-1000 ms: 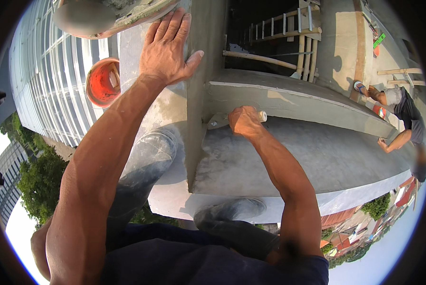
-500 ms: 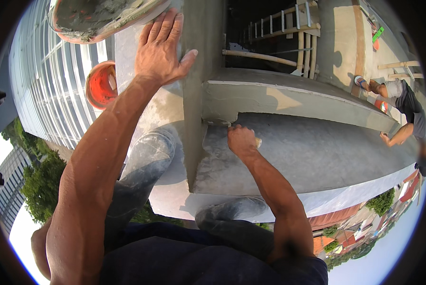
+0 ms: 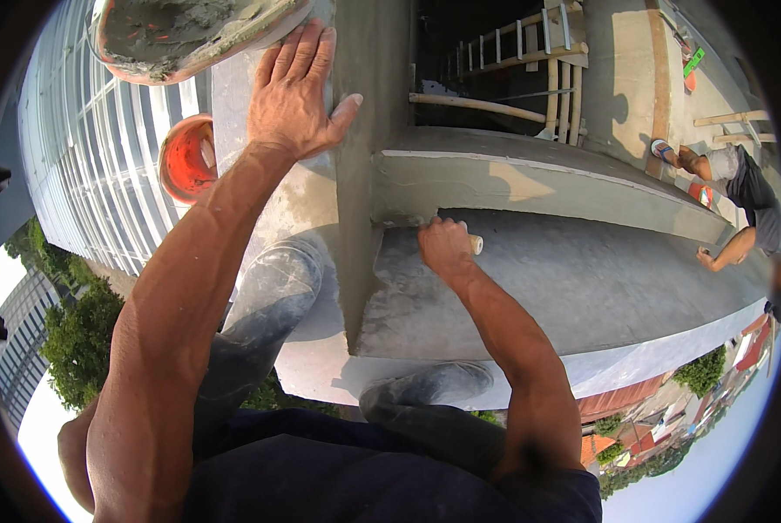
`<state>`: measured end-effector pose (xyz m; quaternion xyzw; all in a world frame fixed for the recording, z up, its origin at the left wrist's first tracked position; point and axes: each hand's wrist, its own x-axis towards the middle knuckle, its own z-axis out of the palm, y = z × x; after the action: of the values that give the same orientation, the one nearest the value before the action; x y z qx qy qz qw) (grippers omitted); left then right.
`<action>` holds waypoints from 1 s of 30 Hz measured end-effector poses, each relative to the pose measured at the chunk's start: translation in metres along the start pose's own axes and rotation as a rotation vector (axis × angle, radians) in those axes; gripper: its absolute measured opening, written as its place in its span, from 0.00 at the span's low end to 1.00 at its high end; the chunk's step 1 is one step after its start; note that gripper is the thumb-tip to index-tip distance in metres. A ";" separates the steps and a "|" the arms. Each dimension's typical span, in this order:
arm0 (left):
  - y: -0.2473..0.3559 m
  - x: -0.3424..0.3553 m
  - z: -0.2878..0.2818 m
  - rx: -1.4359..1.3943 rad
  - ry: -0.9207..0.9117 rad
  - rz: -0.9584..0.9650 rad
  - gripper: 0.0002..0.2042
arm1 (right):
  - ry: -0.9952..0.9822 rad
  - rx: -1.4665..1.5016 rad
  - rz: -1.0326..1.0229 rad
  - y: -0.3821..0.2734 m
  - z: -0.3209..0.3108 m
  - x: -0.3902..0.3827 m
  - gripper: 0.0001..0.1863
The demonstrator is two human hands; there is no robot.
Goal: The person applies wet cement to a vertical wall section on a rooftop using a trowel and then smooths the surface with a wooden float. Another worker is visible nearby performing similar plastering work.
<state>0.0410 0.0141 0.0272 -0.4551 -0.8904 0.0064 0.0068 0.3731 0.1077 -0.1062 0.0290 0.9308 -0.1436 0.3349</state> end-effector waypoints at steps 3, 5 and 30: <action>0.000 0.000 0.000 0.000 0.025 0.006 0.46 | 0.013 -0.035 -0.029 0.003 -0.016 0.009 0.09; 0.000 0.000 0.000 0.020 0.018 0.005 0.46 | -0.016 -0.025 -0.043 0.005 -0.028 0.014 0.09; 0.001 0.001 -0.005 -0.038 -0.020 -0.008 0.47 | -0.336 -0.187 0.017 0.036 -0.175 0.125 0.15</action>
<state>0.0415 0.0155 0.0322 -0.4514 -0.8923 -0.0063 -0.0107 0.1743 0.1869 -0.0656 -0.0187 0.8707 -0.0566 0.4882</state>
